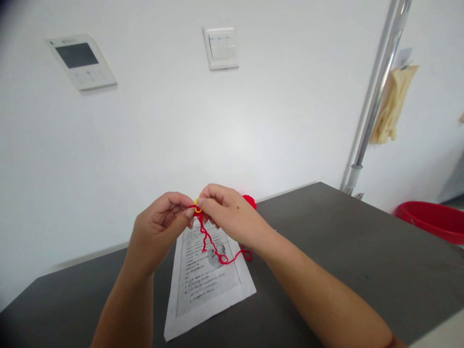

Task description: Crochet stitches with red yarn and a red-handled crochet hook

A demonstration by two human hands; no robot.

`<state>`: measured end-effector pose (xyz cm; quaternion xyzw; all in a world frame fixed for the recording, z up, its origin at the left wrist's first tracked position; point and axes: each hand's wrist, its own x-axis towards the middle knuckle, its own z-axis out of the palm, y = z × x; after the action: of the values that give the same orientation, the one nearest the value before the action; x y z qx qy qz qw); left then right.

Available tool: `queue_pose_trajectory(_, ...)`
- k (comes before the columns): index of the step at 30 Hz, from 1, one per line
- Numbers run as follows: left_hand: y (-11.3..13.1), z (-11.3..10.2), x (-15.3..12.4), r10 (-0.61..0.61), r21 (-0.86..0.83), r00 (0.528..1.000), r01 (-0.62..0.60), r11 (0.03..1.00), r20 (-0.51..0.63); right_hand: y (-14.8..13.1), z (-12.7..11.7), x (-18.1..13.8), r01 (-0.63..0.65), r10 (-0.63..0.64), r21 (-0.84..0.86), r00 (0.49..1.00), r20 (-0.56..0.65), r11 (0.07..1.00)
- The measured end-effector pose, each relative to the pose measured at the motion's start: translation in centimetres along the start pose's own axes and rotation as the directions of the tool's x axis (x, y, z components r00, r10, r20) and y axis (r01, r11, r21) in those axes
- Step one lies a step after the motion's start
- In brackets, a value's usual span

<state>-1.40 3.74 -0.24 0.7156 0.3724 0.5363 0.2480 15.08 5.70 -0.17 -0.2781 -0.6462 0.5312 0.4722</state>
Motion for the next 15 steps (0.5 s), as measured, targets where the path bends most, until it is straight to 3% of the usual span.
queue_pose_trajectory(15, -0.28, 0.32, 0.08, 0.021, -0.024, 0.998, -0.023, 0.999, -0.051, 0.12, -0.04, -0.11, 0.039, -0.041, -0.057, 0.999, -0.029, 0.998)
